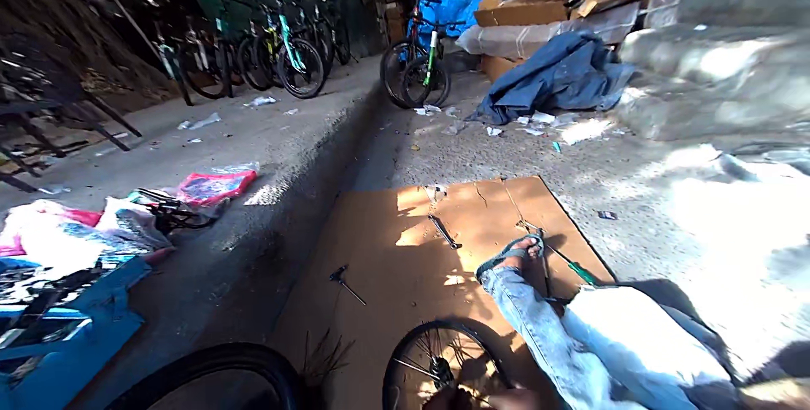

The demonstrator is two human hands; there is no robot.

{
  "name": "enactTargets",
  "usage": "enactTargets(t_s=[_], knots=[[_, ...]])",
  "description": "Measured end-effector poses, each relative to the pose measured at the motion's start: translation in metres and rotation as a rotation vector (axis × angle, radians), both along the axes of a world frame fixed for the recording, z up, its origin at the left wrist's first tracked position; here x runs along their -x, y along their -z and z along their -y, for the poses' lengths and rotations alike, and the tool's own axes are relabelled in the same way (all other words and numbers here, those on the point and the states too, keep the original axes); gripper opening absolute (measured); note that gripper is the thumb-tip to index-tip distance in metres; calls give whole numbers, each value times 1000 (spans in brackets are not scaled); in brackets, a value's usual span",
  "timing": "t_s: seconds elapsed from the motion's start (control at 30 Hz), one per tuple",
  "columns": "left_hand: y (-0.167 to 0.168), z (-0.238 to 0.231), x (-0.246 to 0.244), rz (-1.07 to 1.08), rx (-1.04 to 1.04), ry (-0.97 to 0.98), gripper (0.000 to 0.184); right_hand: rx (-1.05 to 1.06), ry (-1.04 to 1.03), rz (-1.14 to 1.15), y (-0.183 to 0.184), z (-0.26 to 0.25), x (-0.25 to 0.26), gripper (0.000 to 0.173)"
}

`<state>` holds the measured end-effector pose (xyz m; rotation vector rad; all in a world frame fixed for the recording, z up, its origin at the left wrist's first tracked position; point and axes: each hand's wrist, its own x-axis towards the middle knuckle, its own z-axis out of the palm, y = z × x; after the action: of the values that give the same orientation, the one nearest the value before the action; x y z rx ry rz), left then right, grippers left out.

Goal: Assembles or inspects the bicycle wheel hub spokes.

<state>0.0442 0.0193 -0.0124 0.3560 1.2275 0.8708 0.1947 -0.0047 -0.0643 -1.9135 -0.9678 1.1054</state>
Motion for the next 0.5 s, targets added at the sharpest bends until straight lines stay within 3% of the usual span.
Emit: enactTargets(t_s=[0.03, 0.07, 0.3, 0.5], knots=[[38, -2, 6, 69, -3, -22, 24, 45, 69, -52, 3, 3, -2, 43], [54, -4, 7, 95, 6, -30, 23, 96, 107, -69, 7, 5, -2, 45], [52, -11, 6, 91, 54, -181, 23, 506, -61, 273, 54, 6, 2, 73], [51, -21, 12, 161, 32, -238, 21, 419, -56, 245, 56, -4, 0, 51]])
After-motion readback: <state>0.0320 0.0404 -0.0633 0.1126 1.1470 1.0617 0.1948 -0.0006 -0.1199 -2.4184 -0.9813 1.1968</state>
